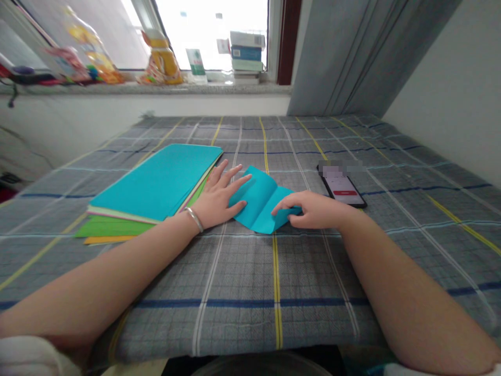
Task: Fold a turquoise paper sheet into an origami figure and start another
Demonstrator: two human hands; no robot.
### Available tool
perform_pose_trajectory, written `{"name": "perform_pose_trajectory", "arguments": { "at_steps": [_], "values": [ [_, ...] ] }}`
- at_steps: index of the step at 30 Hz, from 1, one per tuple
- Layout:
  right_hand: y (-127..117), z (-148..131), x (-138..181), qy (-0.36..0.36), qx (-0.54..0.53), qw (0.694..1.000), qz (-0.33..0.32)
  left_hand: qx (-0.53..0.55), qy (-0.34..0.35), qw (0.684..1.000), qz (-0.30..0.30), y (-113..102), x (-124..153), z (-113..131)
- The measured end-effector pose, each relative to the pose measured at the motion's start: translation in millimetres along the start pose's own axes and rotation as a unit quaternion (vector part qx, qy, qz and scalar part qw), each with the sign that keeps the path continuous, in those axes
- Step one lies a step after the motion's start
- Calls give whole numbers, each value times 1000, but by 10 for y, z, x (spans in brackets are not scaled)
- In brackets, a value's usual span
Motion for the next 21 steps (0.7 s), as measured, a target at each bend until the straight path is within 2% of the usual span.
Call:
{"name": "perform_pose_trajectory", "arguments": {
  "at_steps": [5,9,11,15,18,21],
  "values": [
    [-34,153,51,39,-41,998,-7,11,123,991,-51,95,46,268],
    [-38,151,4,56,-35,998,10,26,184,979,-85,181,87,379],
    [-52,170,-25,70,-27,996,38,29,185,978,-94,202,90,399],
    [-92,235,-63,103,-12,989,109,34,145,982,-117,243,74,418],
    [-93,246,-82,115,2,984,136,31,114,984,-131,260,69,436],
    [-120,251,-78,125,14,979,159,25,113,984,-138,265,80,460]
  ]
}}
Point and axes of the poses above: each hand's wrist, its own x-axis away from the middle knuckle, its own y-axis out of the palm, z = x × y, the point moved 9 cm from there along -x, towards the middle knuckle, and after that the axes turned 1 degree about x, right-handed, at the moved point
